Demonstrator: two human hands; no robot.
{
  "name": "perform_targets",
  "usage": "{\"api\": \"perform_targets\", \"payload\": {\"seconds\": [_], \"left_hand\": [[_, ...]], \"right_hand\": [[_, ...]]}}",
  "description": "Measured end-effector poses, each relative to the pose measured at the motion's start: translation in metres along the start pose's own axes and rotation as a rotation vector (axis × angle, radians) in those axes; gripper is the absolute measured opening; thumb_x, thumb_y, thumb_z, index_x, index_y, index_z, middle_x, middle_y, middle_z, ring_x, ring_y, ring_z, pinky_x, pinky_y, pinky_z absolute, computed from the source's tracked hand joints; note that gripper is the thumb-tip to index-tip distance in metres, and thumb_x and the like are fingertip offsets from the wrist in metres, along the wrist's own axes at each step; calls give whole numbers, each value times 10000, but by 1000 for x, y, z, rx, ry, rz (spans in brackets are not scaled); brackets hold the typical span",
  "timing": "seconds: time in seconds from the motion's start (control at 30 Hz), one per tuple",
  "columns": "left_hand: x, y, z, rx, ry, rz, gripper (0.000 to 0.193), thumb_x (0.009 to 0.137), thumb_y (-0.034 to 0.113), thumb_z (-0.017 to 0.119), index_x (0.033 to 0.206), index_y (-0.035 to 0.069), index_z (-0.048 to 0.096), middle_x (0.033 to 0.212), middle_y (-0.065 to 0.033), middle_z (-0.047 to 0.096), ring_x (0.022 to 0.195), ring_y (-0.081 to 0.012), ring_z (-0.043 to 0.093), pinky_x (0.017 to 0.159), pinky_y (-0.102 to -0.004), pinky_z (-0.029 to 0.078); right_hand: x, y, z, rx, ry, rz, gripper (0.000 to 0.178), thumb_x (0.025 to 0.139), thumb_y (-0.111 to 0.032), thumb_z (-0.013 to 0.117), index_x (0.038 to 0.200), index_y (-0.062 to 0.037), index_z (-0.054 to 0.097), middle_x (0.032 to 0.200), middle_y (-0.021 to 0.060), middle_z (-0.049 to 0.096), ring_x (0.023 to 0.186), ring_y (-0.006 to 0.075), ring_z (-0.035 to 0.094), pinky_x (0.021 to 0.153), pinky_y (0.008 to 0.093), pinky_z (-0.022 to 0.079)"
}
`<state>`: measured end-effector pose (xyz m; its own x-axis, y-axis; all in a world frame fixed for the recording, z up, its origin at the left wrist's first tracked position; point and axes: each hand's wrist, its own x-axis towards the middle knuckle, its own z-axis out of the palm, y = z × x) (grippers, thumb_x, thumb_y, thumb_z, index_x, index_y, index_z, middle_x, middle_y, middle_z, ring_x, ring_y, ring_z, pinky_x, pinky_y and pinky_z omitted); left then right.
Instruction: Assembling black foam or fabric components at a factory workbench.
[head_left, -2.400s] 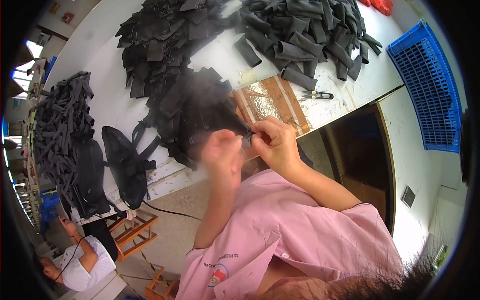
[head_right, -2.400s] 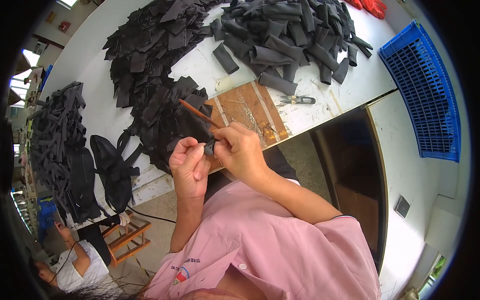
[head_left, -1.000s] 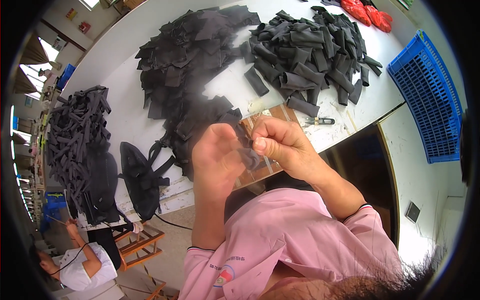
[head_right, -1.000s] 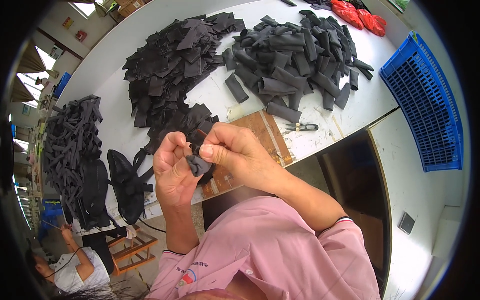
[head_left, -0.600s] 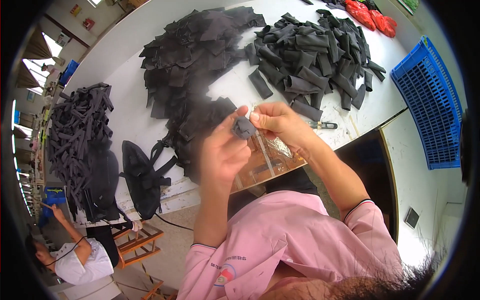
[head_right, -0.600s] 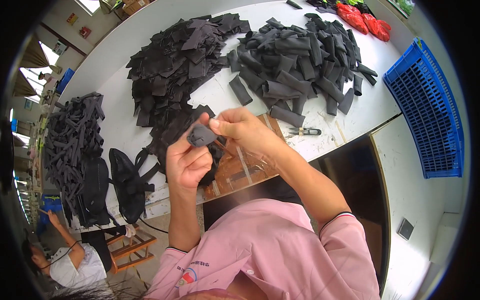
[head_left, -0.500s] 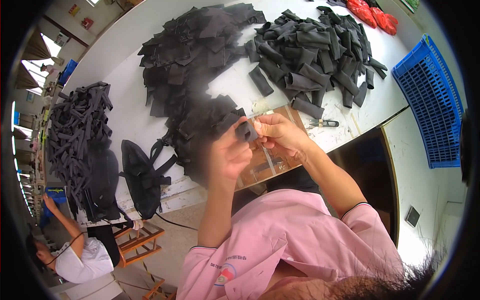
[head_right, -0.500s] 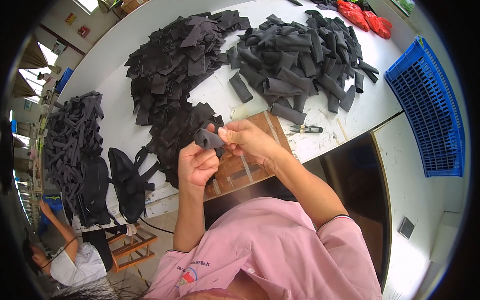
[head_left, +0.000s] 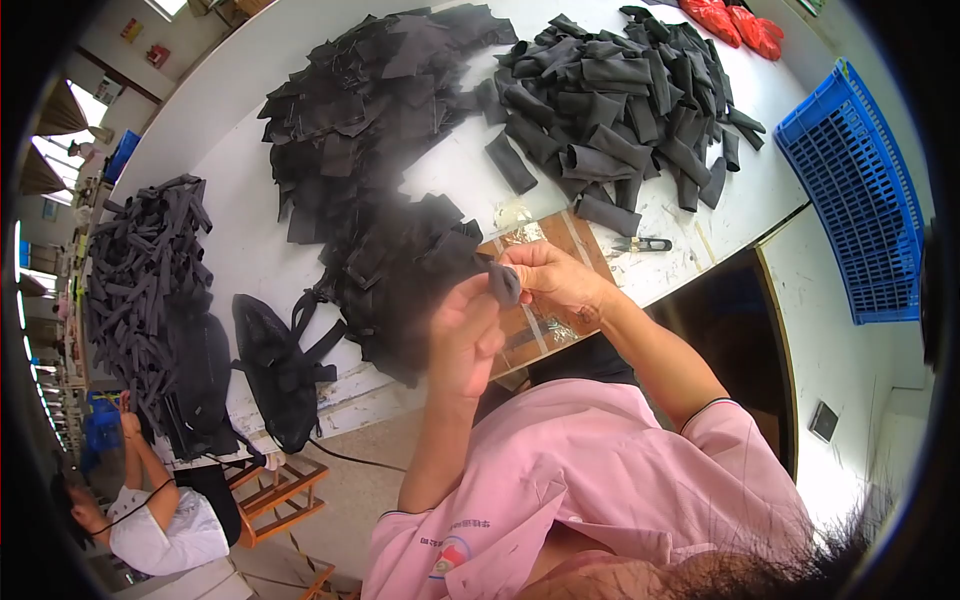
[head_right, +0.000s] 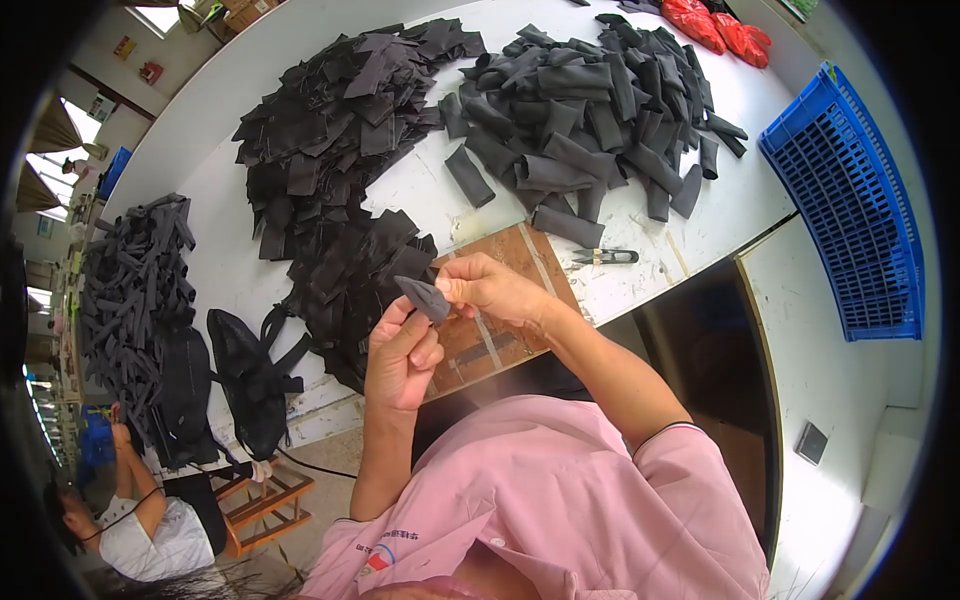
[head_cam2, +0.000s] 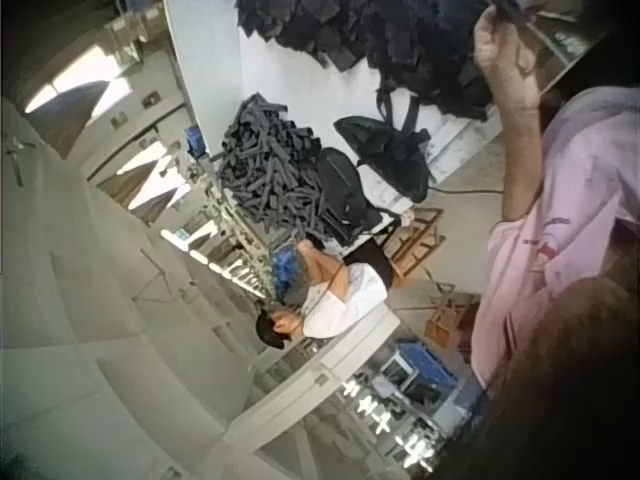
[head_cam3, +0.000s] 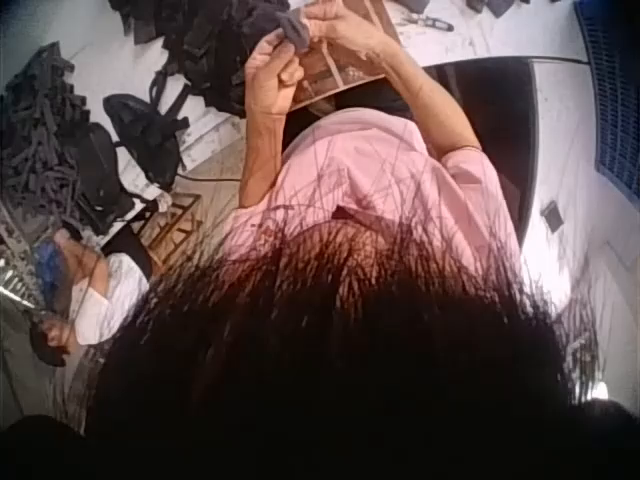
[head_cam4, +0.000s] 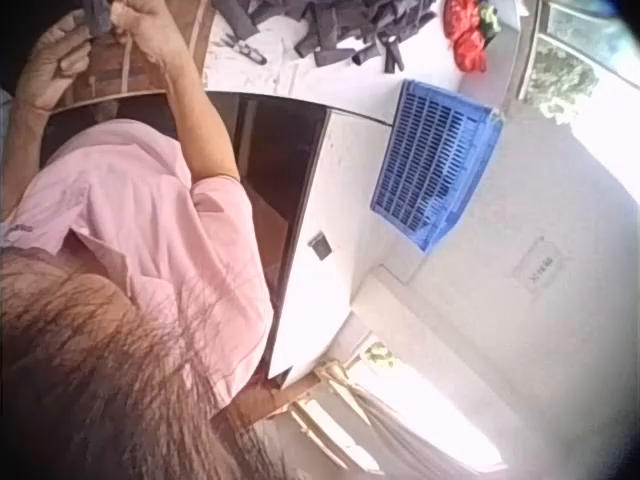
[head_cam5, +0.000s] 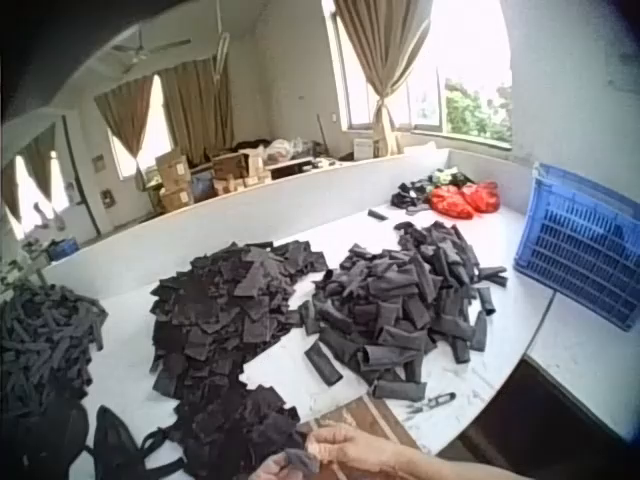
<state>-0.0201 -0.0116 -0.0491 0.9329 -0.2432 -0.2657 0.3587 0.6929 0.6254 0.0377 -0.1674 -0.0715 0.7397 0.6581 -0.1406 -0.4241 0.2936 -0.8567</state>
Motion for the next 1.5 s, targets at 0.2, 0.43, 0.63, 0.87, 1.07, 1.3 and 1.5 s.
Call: {"api": "perform_targets", "payload": {"seconds": [0.2, 0.43, 0.63, 0.87, 1.07, 1.3, 1.5], "left_hand": [[5, 19, 24, 1036, 41, 835, 244, 846, 96, 538, 1065, -13, 524, 1028, -111, 556, 838, -129, 540, 721, -219, 432], [-2, 19, 32, 292, 34, 671, 76, 836, 17, 524, 893, 5, 573, 968, -118, 589, 888, -174, 540, 851, -341, 401], [7, 10, 17, 330, -20, 555, 160, 794, 64, 603, 942, 10, 577, 970, -132, 588, 895, -174, 546, 858, -336, 411], [16, 43, 58, 963, -160, 334, 72, 688, -15, 657, 714, -46, 597, 773, -61, 553, 656, -81, 511, 583, -214, 437], [14, 28, 50, 852, -42, 605, 99, 777, -8, 584, 866, -47, 596, 758, -60, 584, 702, -97, 540, 658, -232, 456], [7, 30, 23, 46, -155, 601, 160, 819, 172, 577, 931, 59, 588, 939, -95, 574, 928, -250, 514, 843, -389, 408], [10, 24, 20, 132, -139, 562, 161, 821, 159, 573, 927, 40, 591, 930, -92, 590, 926, -255, 518, 864, -394, 391]], "right_hand": [[-9, -12, 9, -348, 192, -47, 281, 852, -291, 541, 812, -14, 551, 687, 13, 529, 610, 72, 460, 521, 212, 366], [-27, -63, 53, -1517, 272, -688, 363, 715, -375, 608, 775, -23, 542, 734, 86, 535, 733, 262, 542, 575, 348, 434], [-20, -32, 30, -1447, 263, -556, 258, 768, -250, 580, 671, -21, 509, 673, 86, 523, 654, 282, 534, 527, 363, 415], [-19, -13, 11, -1124, 233, -732, 227, 813, -239, 543, 744, -22, 544, 650, 112, 515, 632, 300, 520, 540, 387, 411], [-16, -12, 14, -1217, 252, -565, 281, 823, -282, 531, 713, -24, 523, 638, 131, 518, 618, 321, 518, 544, 398, 408], [-21, -46, 29, -1359, 158, -509, 310, 792, -279, 568, 637, -19, 497, 607, 114, 503, 591, 318, 514, 513, 401, 386], [-18, -31, 29, -1384, 208, -495, 311, 787, -286, 570, 627, -31, 492, 597, 102, 494, 582, 313, 511, 501, 394, 382]]}}
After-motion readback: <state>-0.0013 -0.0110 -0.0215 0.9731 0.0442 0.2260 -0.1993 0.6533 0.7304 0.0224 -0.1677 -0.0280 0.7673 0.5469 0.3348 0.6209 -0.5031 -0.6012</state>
